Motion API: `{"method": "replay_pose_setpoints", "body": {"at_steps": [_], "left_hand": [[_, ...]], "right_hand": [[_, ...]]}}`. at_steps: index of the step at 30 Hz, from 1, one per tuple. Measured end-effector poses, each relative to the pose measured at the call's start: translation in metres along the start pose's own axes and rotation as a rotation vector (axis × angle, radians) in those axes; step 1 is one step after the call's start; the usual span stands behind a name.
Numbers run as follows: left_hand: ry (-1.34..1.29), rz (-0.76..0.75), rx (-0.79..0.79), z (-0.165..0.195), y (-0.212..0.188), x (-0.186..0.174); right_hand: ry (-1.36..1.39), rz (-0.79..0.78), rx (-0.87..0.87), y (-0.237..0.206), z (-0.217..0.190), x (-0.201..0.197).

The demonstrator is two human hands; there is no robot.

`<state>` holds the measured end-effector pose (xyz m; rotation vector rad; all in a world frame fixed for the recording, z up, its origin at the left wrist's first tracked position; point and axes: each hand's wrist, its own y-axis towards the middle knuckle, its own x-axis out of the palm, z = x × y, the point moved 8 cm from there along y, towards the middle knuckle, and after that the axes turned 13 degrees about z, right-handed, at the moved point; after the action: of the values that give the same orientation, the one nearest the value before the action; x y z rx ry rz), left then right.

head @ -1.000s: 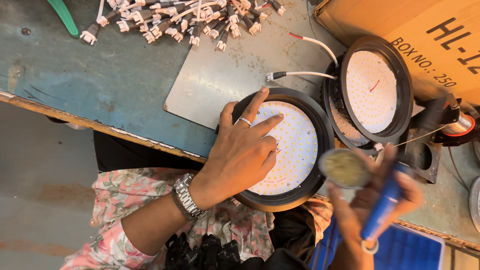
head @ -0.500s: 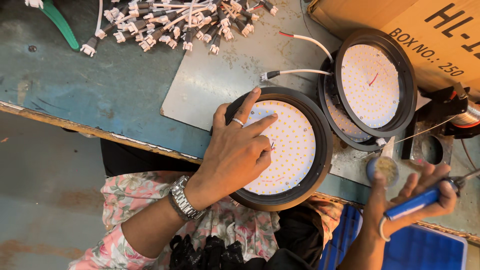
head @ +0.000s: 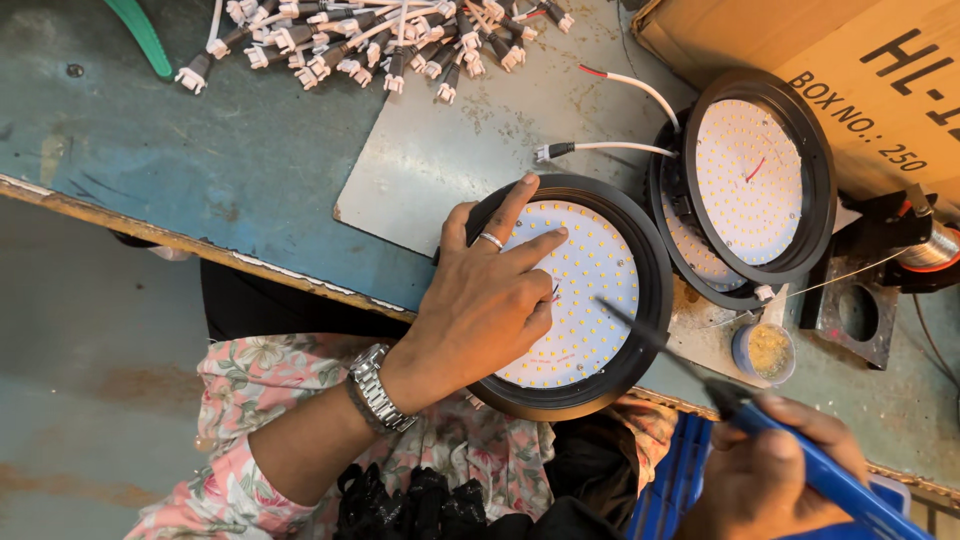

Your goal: The person solders wires to the contact points on circular LED light panels using a soldering iron and solder wire. They apply flux from a small container, wipe the surface with a cloth, and repeat the process on multiple units placed on a workbench.

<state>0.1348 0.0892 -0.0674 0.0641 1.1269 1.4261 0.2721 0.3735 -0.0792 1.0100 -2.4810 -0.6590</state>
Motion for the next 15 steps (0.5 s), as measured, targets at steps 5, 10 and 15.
{"method": "replay_pose_setpoints", "body": {"at_steps": [5,10,15], "left_hand": [[-0.008,0.007,0.002,0.0,0.0,-0.003],[0.011,-0.002,0.007,0.0,0.0,-0.004],[0.004,0.003,0.014,0.001,0.001,-0.006]], "right_hand": [[-0.143,-0.1,0.087,0.003,0.003,0.023],[-0.166,-0.162,0.11,0.013,0.007,0.033],[-0.142,-0.195,0.11,0.018,0.008,0.04]]}}
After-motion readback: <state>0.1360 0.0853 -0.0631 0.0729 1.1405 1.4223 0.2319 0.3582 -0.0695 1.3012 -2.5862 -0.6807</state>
